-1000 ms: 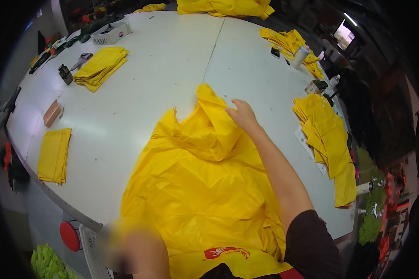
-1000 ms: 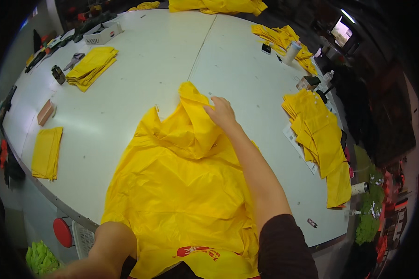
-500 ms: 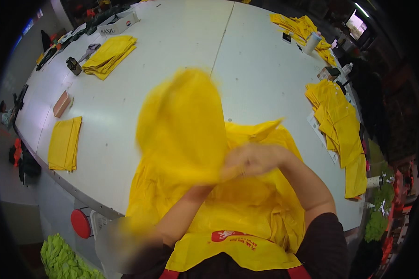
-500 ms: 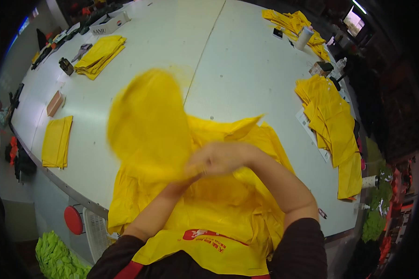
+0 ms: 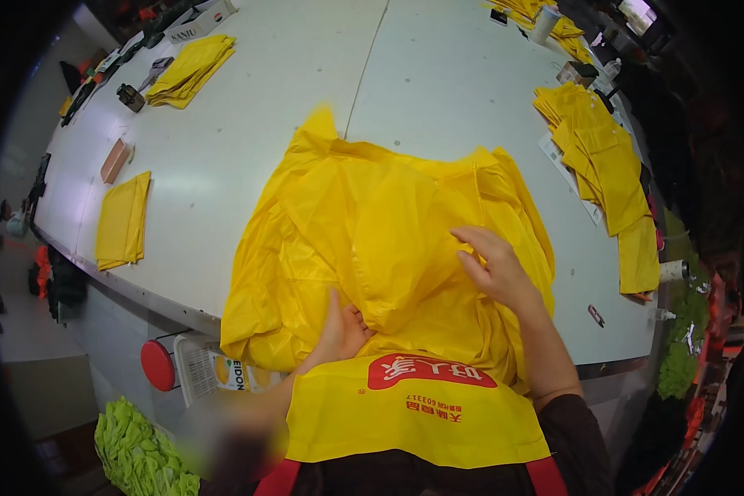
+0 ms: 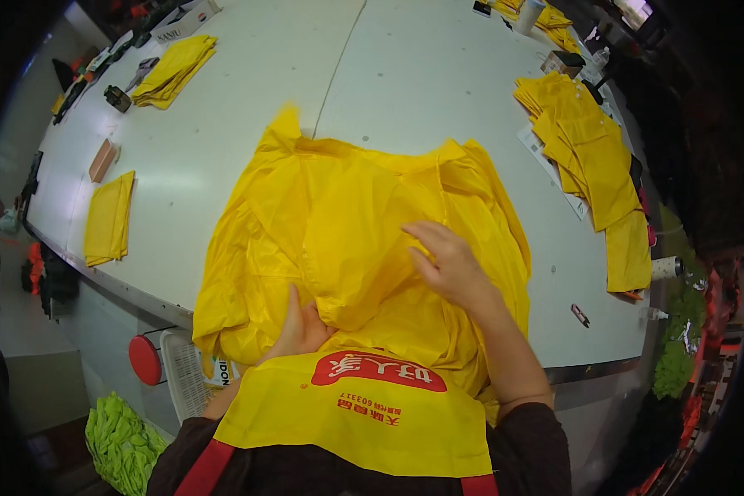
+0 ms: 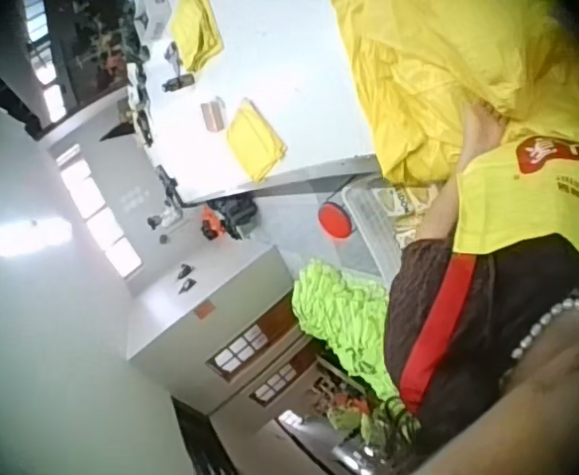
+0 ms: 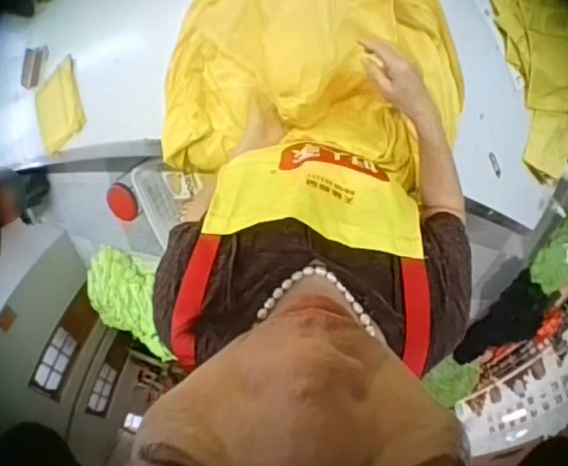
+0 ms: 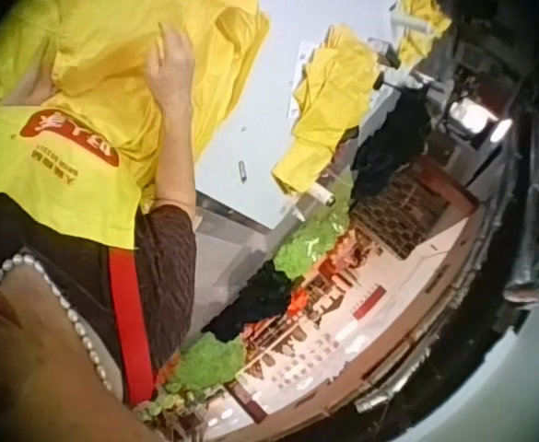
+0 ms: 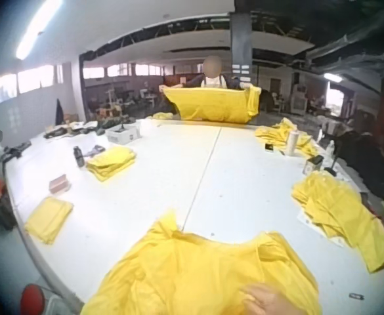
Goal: The person folds a yellow raincoat on a large white table, then uses a small knife to cut loose threads and tags from the garment. The person continues to fold and arrange the raincoat on the table.
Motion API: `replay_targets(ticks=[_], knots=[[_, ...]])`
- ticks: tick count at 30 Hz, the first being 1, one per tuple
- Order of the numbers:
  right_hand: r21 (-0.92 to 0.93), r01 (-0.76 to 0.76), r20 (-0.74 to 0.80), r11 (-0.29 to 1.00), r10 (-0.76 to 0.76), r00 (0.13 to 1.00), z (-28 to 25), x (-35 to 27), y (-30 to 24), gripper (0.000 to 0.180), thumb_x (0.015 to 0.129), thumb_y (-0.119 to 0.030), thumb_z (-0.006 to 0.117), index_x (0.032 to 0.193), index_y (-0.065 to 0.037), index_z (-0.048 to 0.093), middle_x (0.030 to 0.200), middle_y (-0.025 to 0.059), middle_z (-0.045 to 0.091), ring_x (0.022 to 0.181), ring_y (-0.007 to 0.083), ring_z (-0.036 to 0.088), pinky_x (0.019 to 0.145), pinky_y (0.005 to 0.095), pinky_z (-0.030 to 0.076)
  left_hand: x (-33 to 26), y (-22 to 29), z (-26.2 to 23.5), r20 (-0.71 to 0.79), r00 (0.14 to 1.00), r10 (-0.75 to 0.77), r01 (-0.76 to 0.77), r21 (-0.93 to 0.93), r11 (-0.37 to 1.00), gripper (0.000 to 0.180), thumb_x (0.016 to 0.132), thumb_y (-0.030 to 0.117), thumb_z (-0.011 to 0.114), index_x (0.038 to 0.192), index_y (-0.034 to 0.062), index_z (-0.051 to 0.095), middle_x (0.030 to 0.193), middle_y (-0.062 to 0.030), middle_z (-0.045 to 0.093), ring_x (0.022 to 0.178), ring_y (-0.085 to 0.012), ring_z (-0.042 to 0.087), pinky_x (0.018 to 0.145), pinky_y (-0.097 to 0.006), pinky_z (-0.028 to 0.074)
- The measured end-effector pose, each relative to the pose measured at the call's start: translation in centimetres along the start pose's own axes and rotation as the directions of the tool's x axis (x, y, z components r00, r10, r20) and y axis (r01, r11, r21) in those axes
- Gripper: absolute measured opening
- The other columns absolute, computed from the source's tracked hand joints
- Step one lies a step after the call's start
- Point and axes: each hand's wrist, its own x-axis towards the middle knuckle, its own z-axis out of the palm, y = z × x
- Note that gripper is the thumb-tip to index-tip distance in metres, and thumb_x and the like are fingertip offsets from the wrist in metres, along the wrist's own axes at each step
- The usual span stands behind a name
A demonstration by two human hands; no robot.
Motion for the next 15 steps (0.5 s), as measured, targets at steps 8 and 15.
replay_targets(ticks=[8, 15], knots=[[-0.252, 0.11, 0.657, 0.961, 0.087, 0.749, 10.9, 2.1, -1.8, 0.027, 0.083, -0.022, 0.05, 0.099, -0.004, 0.061, 0.098, 0.0171, 0.061, 0.095, 0.0295, 0.057, 0.081, 0.0368, 0.045, -3.3, -2.1, 4.6, -0.062, 0.979, 0.196, -0.155, 0.397, 0.904, 0.033, 0.088, 0.016, 0.05, 0.119, 0.0033, 0.045, 0.111, -0.0108, 0.056, 0.093, -0.0213, 0.059, 0.08, -0.035, 0.05], [-0.551, 0.481, 0.792, 0.682, 0.245, 0.559, 15.4, -0.7, 0.0, 0.034, 0.077, -0.027, 0.054, 0.104, -0.01, 0.063, 0.104, 0.0088, 0.063, 0.101, 0.0256, 0.057, 0.087, 0.039, 0.04, -8.0, -4.1, 10.5, 0.076, 0.928, 0.365, -0.314, 0.69, 0.652, 0.024, 0.084, 0.014, 0.056, 0.1, -0.0046, 0.056, 0.087, -0.0094, 0.063, 0.078, -0.0177, 0.063, 0.066, -0.029, 0.053]])
